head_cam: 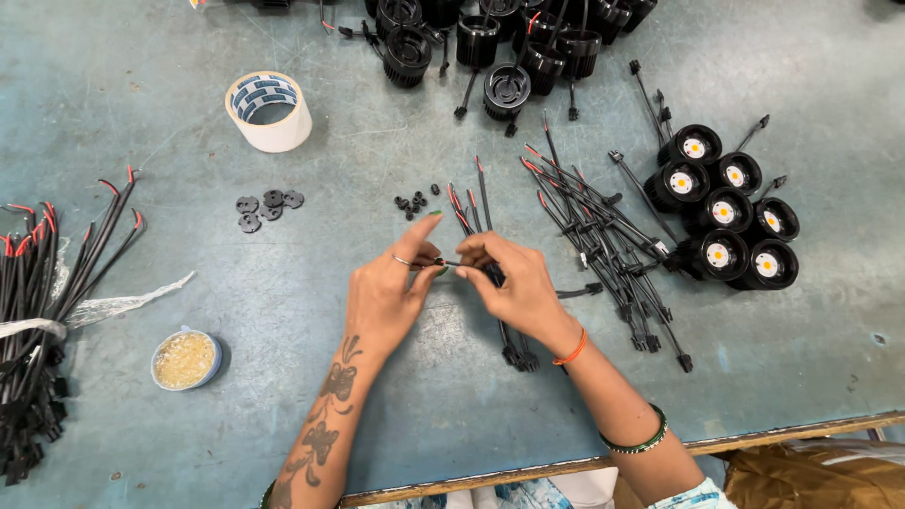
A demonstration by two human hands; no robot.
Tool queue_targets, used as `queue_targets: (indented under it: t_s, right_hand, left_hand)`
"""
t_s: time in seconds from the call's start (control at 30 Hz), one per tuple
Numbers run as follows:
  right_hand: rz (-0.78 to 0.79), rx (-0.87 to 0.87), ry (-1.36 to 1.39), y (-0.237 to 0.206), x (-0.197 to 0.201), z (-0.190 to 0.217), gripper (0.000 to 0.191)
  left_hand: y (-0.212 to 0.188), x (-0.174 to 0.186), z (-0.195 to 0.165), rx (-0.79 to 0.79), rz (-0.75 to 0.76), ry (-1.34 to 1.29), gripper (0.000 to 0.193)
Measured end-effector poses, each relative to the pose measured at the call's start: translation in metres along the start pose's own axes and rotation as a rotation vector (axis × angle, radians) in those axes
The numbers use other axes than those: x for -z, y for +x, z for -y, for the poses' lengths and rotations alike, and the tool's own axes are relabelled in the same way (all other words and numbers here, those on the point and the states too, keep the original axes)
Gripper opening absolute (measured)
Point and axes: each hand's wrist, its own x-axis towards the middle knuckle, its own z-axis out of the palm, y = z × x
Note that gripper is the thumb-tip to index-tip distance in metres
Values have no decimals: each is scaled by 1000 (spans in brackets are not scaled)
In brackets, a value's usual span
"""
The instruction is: The person repeatedly picks small black plastic connectors and slides them onto the ends of black wires with red tips. They then place the prepared wires into a pile on the table. The process is repeated continuously throughout the clip.
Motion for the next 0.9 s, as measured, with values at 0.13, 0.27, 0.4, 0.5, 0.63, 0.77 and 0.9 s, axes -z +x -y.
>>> queue_targets:
  t_s: [0.13, 0.27, 0.4, 0.5, 0.63, 0.77, 0.9]
  right_hand:
    - [-36, 31, -76, 1, 3, 2, 10]
    - [-37, 31, -102, 2, 3, 4, 10]
    - [-12, 86, -160, 2, 1, 6, 10]
    - [-7, 85, -158, 2, -2, 7, 11]
    - [-13, 12, -154, 3, -2, 10, 13]
    - [-32, 135, -94, 2, -5, 12, 25]
    - [-46, 84, -149, 0, -9, 9, 24]
  left_hand:
    - [2, 3, 4, 7, -27, 35, 33]
    - [2, 3, 5, 66, 35, 100, 9]
    - [1, -1, 4, 30, 39, 108, 9]
    - [0, -3, 3, 24, 33, 88, 8]
    - [-1, -5, 2, 119, 46, -44, 9]
    - [-3, -6, 2, 115, 55, -13, 9]
    - [-2, -4, 3, 37, 75, -43, 13]
